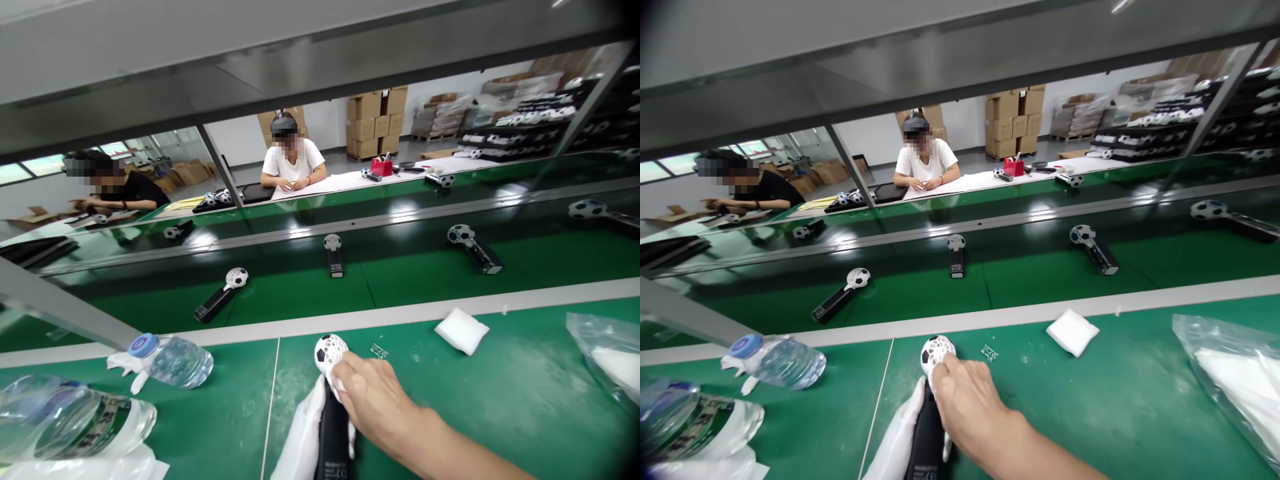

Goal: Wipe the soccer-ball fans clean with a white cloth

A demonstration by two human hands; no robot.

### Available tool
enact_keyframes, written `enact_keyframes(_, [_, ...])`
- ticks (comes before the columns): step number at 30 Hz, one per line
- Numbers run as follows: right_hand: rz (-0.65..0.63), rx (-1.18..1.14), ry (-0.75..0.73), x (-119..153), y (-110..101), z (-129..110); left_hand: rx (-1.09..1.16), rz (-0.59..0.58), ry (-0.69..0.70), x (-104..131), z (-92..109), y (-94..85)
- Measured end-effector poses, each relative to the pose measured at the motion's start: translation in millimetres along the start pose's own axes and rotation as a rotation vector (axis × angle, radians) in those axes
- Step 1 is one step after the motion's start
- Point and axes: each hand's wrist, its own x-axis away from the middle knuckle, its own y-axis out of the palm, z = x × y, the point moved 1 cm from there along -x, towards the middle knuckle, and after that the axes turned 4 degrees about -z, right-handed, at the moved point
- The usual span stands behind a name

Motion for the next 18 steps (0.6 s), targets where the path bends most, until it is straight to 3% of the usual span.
enact_keyframes(3, [-0.072, -0.189, 0.010, 1, -8, 8, 0.020, -0.018, 0.033, -2, 1, 1.3])
enact_keyframes(6, [-0.162, -0.564, 0.005, 7, -22, 25, 0.052, -0.046, 0.057, 0, 0, 1.5])
enact_keyframes(10, [-0.110, -0.900, 0.148, 31, -45, 54, 0.113, -0.085, 0.089, -3, -1, 3.4])
enact_keyframes(13, [-0.150, -0.842, 0.232, 55, -49, 76, 0.159, -0.103, 0.118, -8, -2, 6.3])
enact_keyframes(18, [-0.171, -0.459, 0.304, 81, -25, 110, 0.199, -0.104, 0.127, -11, -2, 10.7])
